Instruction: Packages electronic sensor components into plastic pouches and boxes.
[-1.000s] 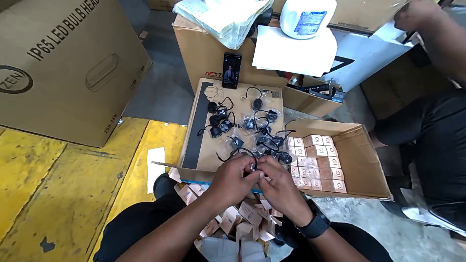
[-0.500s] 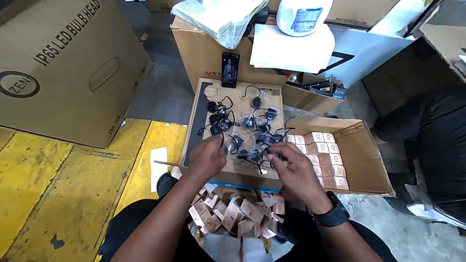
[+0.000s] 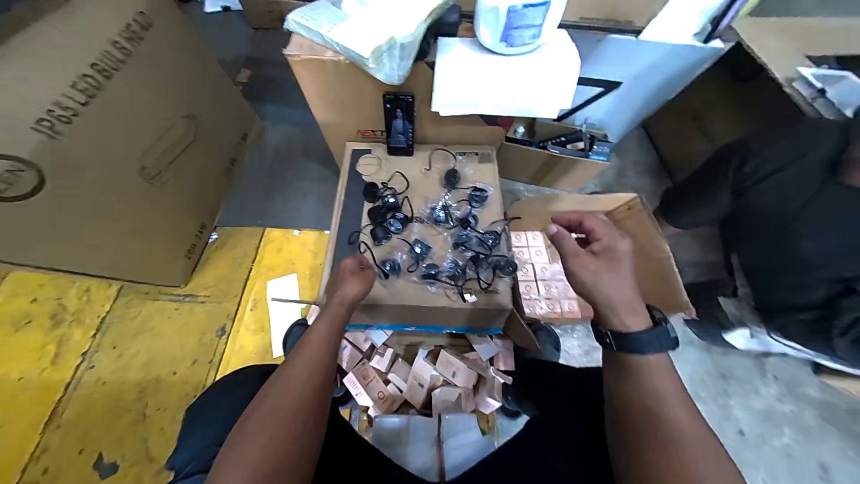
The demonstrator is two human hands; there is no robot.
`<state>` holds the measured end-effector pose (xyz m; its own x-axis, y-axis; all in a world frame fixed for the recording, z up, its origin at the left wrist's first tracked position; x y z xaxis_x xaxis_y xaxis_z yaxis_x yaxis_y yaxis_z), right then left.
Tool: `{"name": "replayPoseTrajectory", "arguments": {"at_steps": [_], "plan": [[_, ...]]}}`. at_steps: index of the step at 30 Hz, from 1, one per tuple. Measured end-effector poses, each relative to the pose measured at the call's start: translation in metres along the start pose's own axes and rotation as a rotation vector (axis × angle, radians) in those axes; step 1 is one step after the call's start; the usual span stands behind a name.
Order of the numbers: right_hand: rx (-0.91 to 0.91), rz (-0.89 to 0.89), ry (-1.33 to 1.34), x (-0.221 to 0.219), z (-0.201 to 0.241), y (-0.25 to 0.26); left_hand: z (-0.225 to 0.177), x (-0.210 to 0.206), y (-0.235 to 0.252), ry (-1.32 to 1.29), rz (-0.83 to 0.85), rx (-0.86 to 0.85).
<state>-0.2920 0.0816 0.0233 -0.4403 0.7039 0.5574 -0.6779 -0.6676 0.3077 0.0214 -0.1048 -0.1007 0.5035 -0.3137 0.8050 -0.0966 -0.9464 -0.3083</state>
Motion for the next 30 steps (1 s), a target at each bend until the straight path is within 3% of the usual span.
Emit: {"name": "replayPoseTrajectory", "arguments": {"at_steps": [5,8,10,14,17,19,26,30], "plan": [[-0.115,-0.198,0.074,0.027,-0.025,0.026,-0.022,0.011,-0.021,0.388,0.103,-0.138],[-0.239,-0.247,0.044,0.026,-0.047,0.045,-0.037,0.010,-0.046,0.404,0.200,-0.395],[-0.320,-0.177,-0.017,0.011,-0.071,0.054,-0.042,0.004,-0.064,0.389,0.328,-0.581],[-0.407,0.251,-0.303,-0.046,-0.145,0.040,-0.049,-0.008,-0.100,0.480,0.573,-0.716],[-0.315,0.774,-0.688,-0.082,-0.189,0.011,-0.053,-0.007,-0.112,0.478,0.605,-0.721],[-0.248,1.013,-0.882,-0.097,-0.214,-0.002,-0.057,-0.003,-0.116,0.472,0.616,-0.703],[-0.314,1.175,-0.968,-0.122,-0.261,0.001,-0.067,-0.010,-0.113,0.410,0.649,-0.717],[-0.272,1.449,-1.105,-0.129,-0.248,-0.013,-0.071,-0.012,-0.109,0.392,0.684,-0.729]]}}
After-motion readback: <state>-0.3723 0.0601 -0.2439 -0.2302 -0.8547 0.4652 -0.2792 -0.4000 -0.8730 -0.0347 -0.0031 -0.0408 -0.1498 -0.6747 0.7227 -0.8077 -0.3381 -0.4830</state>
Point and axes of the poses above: each hand's wrist, its own y-axis towards the middle knuckle, its own x-axis out of the back of the hand, z = x × y, the point moved 1 cm from there along y, towards the middle knuckle, and after that the axes turned 13 degrees about -z, right-handed, at the moved point
